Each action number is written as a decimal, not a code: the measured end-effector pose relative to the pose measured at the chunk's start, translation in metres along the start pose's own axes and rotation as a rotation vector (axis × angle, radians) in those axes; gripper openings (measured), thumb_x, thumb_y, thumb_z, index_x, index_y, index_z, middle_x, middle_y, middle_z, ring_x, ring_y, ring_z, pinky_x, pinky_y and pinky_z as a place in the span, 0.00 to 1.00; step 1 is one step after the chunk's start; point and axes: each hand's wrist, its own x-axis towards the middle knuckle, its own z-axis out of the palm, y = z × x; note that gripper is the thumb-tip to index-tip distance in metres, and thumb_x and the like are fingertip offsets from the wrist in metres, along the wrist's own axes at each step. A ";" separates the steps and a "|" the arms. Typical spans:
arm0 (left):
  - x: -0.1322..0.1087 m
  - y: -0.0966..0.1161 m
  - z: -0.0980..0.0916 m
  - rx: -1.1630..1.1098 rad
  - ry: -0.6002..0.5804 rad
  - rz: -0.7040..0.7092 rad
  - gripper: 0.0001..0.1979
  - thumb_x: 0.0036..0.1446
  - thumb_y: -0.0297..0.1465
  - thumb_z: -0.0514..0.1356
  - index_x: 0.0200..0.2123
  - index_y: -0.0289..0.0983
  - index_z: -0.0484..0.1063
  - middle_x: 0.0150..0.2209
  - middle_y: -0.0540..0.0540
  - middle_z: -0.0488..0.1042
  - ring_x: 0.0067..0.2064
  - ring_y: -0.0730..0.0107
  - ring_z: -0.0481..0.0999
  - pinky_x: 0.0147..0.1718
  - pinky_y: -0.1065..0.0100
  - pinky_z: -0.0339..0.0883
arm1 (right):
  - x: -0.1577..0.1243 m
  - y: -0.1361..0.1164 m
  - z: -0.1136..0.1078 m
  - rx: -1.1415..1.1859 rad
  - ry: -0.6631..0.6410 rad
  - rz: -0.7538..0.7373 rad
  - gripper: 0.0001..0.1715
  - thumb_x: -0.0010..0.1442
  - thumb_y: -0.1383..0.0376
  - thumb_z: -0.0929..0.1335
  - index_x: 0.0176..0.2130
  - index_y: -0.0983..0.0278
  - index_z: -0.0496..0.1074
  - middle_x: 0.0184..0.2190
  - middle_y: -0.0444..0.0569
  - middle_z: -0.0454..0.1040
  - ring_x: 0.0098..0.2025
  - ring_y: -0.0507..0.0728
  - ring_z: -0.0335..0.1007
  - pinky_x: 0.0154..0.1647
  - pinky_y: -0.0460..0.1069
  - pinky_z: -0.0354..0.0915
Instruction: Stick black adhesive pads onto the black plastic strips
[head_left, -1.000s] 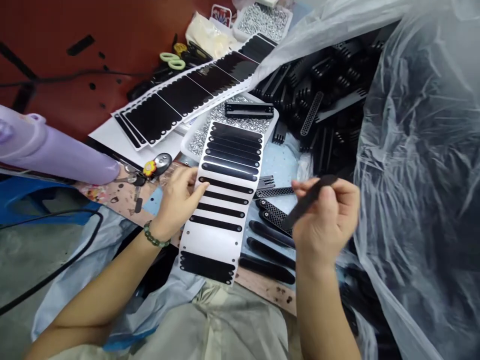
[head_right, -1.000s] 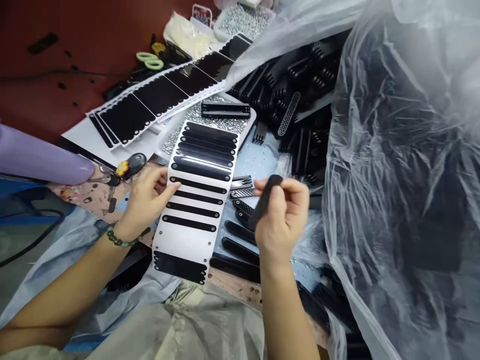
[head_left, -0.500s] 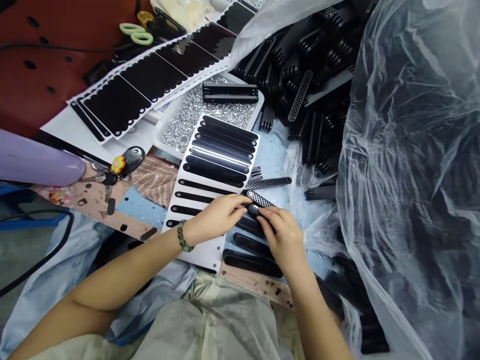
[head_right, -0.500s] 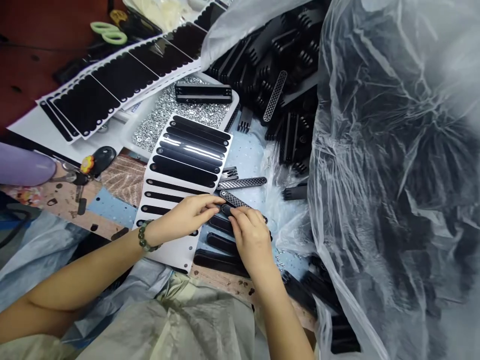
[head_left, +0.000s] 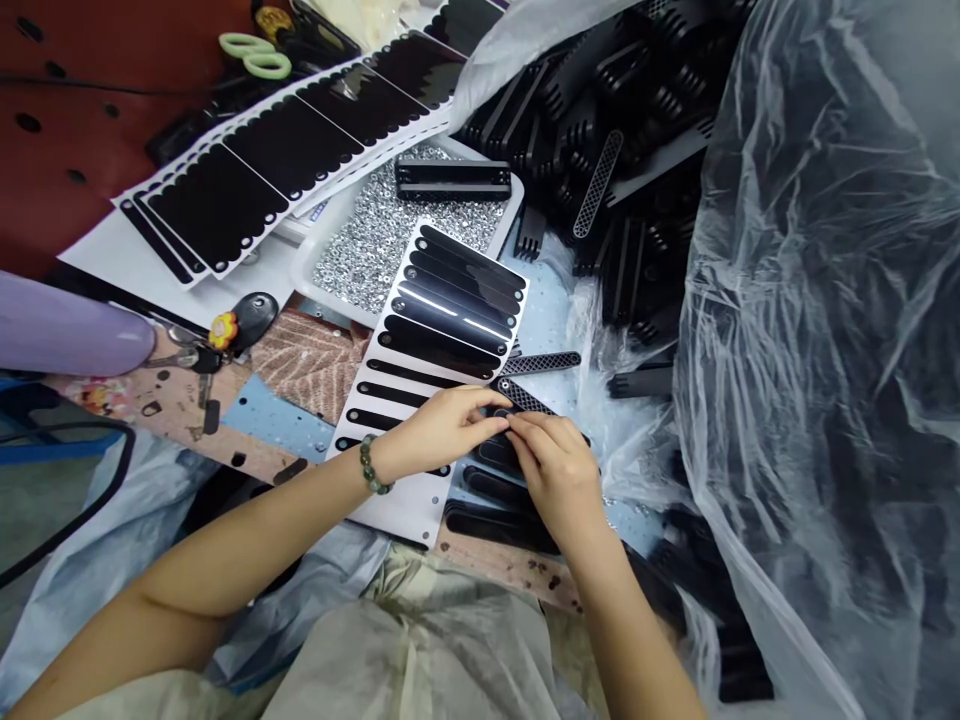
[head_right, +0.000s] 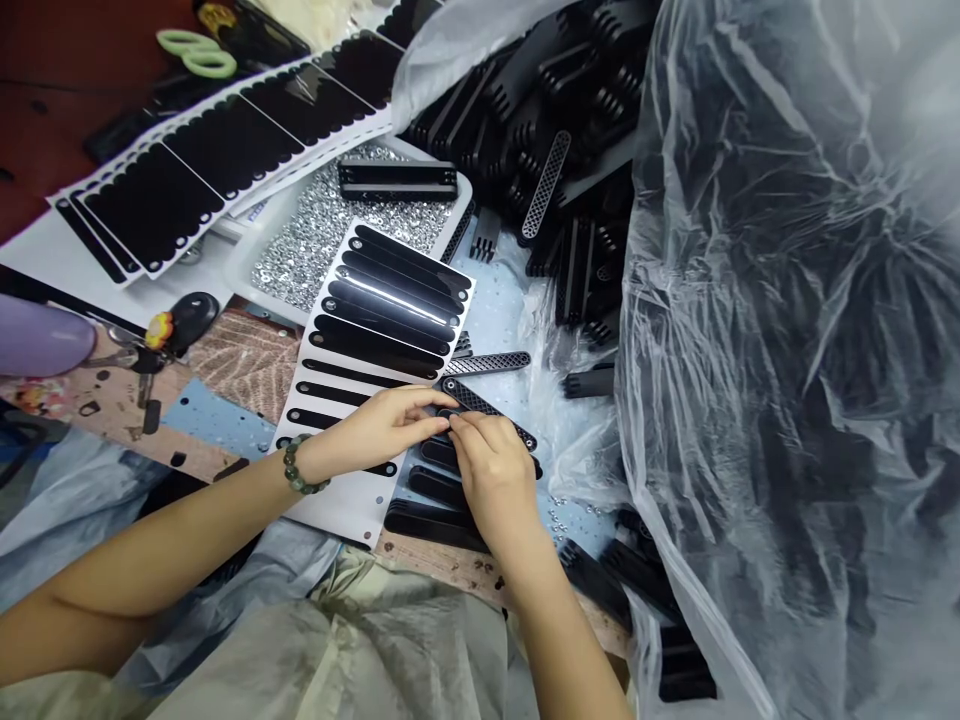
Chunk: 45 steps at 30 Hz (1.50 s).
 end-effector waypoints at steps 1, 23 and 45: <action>0.001 0.001 0.001 0.012 0.022 0.025 0.12 0.58 0.31 0.57 0.44 0.38 0.74 0.41 0.46 0.73 0.35 0.71 0.75 0.35 0.70 0.69 | 0.000 -0.001 -0.002 -0.021 -0.014 0.017 0.12 0.64 0.67 0.62 0.46 0.61 0.72 0.41 0.50 0.75 0.42 0.57 0.70 0.44 0.53 0.68; -0.008 -0.005 0.000 0.108 -0.013 0.101 0.13 0.61 0.32 0.54 0.45 0.41 0.75 0.47 0.43 0.71 0.46 0.63 0.74 0.44 0.64 0.71 | -0.026 0.020 -0.024 0.061 -0.008 0.423 0.07 0.63 0.62 0.62 0.34 0.61 0.66 0.32 0.47 0.70 0.34 0.55 0.68 0.35 0.50 0.63; -0.041 0.004 -0.102 -0.236 0.594 -0.090 0.16 0.50 0.37 0.65 0.39 0.37 0.66 0.29 0.51 0.69 0.31 0.72 0.71 0.33 0.69 0.66 | 0.088 -0.048 0.017 0.144 0.134 -0.214 0.12 0.65 0.68 0.60 0.46 0.62 0.70 0.42 0.52 0.74 0.44 0.57 0.67 0.47 0.53 0.67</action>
